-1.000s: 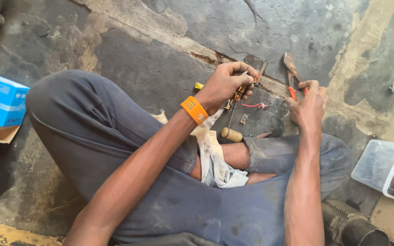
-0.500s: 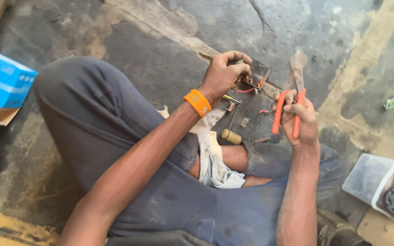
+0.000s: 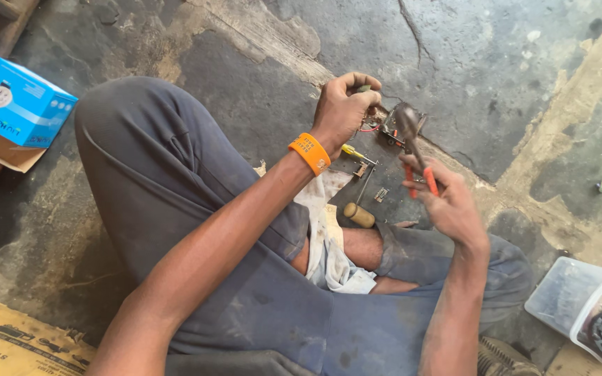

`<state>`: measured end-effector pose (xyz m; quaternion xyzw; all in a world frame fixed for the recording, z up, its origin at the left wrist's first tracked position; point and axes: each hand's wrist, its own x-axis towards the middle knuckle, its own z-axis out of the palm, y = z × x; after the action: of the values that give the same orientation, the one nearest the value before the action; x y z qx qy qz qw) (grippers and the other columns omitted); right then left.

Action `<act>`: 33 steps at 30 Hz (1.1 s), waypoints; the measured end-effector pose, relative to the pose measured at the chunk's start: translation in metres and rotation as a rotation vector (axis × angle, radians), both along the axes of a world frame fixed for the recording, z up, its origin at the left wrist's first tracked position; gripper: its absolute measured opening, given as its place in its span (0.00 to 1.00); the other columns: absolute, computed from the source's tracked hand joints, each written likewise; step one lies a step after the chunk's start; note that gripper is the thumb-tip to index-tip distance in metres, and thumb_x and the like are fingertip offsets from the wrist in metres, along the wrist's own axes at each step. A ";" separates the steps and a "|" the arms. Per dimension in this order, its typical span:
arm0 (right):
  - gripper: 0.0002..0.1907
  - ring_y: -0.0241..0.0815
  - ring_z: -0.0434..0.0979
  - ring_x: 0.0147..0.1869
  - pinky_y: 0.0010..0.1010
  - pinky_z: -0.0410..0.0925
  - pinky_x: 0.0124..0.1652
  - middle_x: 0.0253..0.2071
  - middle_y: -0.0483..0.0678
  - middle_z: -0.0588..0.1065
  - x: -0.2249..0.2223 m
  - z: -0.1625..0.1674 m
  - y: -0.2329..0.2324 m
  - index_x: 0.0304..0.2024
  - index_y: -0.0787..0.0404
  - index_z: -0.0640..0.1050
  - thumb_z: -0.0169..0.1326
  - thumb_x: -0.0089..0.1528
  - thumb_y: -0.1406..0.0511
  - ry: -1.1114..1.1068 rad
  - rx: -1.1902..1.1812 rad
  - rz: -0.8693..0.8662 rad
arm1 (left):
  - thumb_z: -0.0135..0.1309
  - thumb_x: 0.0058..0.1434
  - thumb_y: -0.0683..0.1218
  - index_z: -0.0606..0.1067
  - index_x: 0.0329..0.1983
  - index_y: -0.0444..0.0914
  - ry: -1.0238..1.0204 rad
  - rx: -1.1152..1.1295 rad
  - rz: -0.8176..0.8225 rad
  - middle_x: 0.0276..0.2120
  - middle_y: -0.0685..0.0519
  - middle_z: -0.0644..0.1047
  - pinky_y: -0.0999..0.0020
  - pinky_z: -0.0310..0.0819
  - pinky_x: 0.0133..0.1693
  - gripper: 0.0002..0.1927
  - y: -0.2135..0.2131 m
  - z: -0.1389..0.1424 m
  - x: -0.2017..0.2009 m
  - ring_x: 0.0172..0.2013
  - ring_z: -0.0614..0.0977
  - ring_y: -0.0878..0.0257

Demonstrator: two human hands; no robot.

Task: The person sits on the floor and uses pliers to strip and cut wires connected to a small circuit board. They then attach the wires to a small transformer-like component and inspect the connections.

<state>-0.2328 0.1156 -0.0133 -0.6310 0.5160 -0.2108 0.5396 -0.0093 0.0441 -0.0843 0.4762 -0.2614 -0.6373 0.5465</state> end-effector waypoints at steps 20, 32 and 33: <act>0.29 0.48 0.80 0.53 0.37 0.72 0.50 0.59 0.48 0.77 0.025 0.017 0.006 0.56 0.58 0.79 0.48 0.53 0.81 0.353 -0.130 0.183 | 0.57 0.54 0.41 0.81 0.40 0.33 -0.225 -0.031 -0.094 0.30 0.52 0.82 0.70 0.78 0.31 0.11 0.006 0.003 0.000 0.30 0.81 0.68; 0.23 0.47 0.78 0.58 0.37 0.72 0.51 0.54 0.48 0.75 0.027 0.014 0.009 0.53 0.59 0.79 0.51 0.57 0.78 0.300 -0.086 0.220 | 0.57 0.54 0.42 0.81 0.41 0.35 -0.318 0.082 -0.104 0.28 0.53 0.81 0.70 0.77 0.26 0.12 0.006 0.006 0.002 0.27 0.80 0.68; 0.22 0.47 0.78 0.58 0.37 0.72 0.52 0.54 0.48 0.75 0.027 0.013 0.009 0.53 0.60 0.79 0.51 0.57 0.78 0.300 -0.080 0.224 | 0.58 0.54 0.42 0.81 0.41 0.35 -0.316 0.077 -0.099 0.27 0.53 0.81 0.70 0.76 0.27 0.12 0.006 0.004 0.002 0.27 0.80 0.68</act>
<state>-0.2059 0.1249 -0.0001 -0.7297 0.5084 -0.0735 0.4512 -0.0073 0.0496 -0.0803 0.5778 -0.3425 -0.5900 0.4479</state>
